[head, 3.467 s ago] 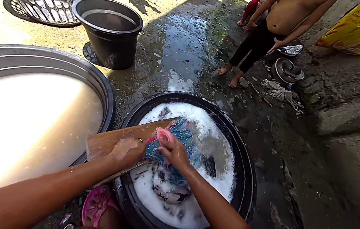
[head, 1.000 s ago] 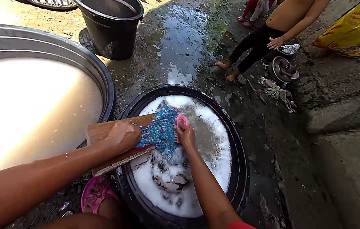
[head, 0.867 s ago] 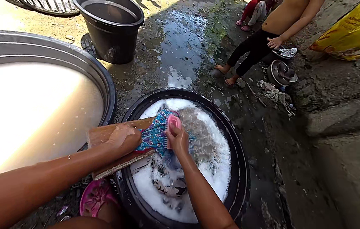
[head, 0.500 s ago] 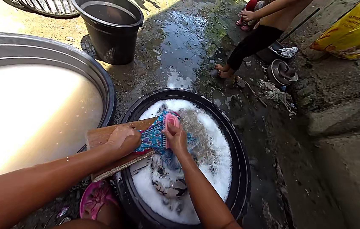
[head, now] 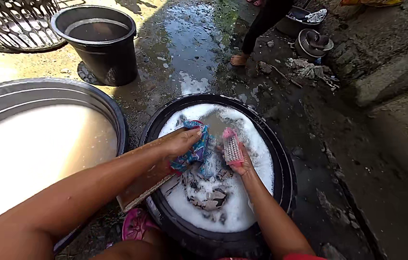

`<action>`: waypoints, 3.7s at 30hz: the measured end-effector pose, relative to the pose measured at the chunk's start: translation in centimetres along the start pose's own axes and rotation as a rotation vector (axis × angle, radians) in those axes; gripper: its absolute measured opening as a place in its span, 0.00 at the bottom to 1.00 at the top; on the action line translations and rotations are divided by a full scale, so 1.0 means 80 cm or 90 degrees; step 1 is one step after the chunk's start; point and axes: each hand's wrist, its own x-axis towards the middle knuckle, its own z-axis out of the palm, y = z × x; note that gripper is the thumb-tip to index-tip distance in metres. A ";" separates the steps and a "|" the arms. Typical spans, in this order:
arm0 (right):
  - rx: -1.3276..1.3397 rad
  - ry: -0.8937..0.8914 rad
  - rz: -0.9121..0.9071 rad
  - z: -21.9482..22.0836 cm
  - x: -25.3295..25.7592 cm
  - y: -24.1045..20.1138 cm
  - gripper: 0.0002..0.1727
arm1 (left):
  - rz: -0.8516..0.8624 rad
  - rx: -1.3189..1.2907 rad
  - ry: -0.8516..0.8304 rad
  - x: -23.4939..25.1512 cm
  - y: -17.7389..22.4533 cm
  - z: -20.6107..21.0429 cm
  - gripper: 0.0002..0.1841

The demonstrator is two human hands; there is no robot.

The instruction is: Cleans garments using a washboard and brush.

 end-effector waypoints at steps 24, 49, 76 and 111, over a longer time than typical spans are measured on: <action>-1.012 0.298 -0.337 -0.027 0.092 -0.086 0.34 | -0.206 0.195 0.331 -0.044 -0.044 -0.034 0.13; -1.060 -0.196 -0.151 0.125 0.013 0.055 0.23 | -0.204 0.780 0.120 -0.063 -0.072 0.002 0.25; -0.343 -0.046 -0.091 0.048 0.025 -0.071 0.31 | 0.013 -0.536 0.086 -0.085 0.030 -0.025 0.29; -1.012 -0.190 -0.183 0.127 -0.008 0.075 0.23 | -0.068 0.848 0.191 -0.063 -0.098 0.009 0.22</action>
